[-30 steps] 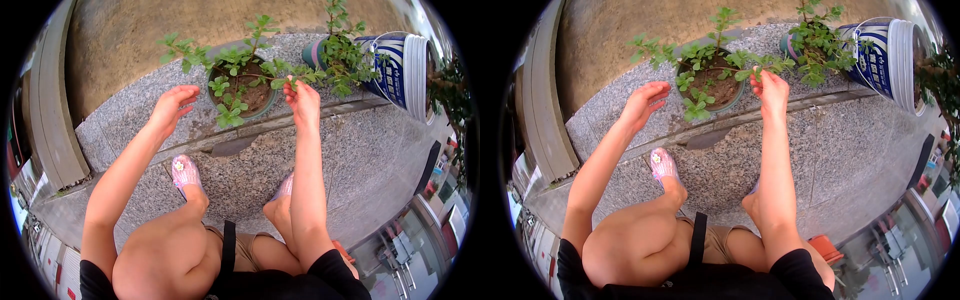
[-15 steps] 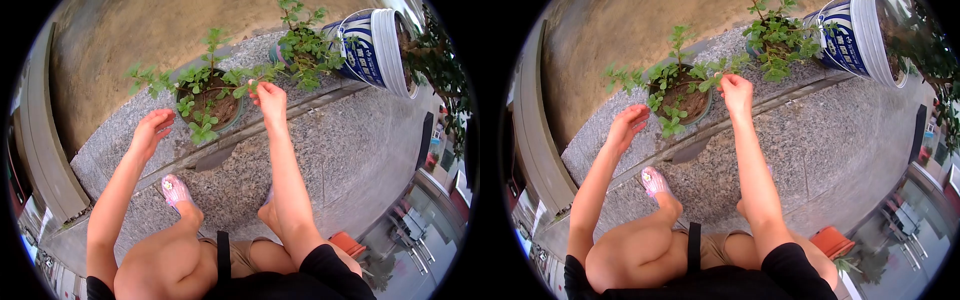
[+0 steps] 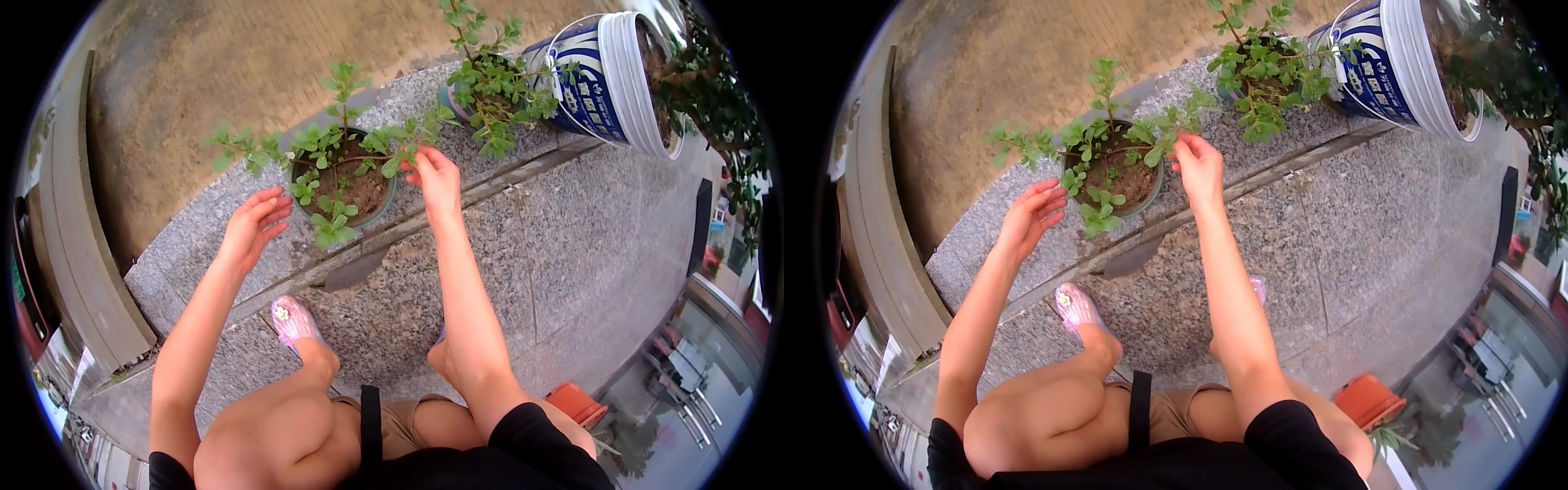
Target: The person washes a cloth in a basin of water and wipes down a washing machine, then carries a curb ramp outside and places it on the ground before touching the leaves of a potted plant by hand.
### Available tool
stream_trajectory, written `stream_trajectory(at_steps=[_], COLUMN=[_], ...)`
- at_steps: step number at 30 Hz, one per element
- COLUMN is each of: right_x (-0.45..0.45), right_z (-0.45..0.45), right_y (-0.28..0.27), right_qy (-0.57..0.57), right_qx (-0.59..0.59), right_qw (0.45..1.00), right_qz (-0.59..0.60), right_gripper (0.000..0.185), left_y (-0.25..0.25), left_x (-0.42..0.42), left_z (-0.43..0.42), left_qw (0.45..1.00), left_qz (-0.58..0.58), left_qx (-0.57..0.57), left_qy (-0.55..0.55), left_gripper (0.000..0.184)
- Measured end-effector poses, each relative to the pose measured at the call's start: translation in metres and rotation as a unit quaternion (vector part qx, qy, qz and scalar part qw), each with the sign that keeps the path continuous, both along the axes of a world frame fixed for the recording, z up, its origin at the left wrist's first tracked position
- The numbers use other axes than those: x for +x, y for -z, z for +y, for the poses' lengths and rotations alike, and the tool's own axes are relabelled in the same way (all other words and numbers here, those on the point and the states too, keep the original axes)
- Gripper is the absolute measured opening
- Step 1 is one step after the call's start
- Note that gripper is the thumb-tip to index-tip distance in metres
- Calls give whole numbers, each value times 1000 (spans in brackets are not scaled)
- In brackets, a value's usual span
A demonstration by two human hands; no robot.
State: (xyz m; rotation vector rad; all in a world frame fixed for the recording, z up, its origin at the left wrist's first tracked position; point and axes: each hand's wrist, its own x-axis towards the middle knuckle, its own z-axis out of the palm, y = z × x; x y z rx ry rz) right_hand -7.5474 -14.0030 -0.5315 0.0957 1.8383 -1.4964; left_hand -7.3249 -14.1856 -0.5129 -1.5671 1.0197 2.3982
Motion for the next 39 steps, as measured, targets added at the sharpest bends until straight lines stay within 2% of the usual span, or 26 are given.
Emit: stream_trajectory(at_steps=[6,13,17,22,25,28,31,34,37,39], right_x=[6,16,21,28,31,30,30,33,33,32], right_z=[2,12,11,7,0,2,-2,-3,-4,-5], right_y=[-2,14,10,9,-3,5,-2,-6,-7,-5], right_qy=[93,112,81,52,13,-20,-37,-47,-90,-79], right_qx=[-112,-51,-42,-1,-53,-71,-44,-77,-70,-70], right_qw=[986,988,990,997,998,997,998,995,991,987], right_qz=[-85,-91,-106,-53,-18,14,23,46,63,119], right_gripper=[25,22,23,29,34,38,36,37,37,39], left_y=[-10,-3,2,8,2,5,-5,8,11,8], left_x=[-13,-12,-10,-13,-17,-15,-19,-11,-11,-11], left_z=[-4,-5,-5,-6,-7,-8,-5,-13,-15,-15], left_qw=[998,982,984,982,979,975,972,969,973,976], left_qz=[59,147,144,123,157,161,133,189,174,175], left_qx=[0,80,61,66,38,63,59,81,56,37], left_qy=[-33,-88,-83,-124,-127,-137,-182,-134,-143,-122], left_gripper=[46,48,43,48,50,51,51,46,46,46])
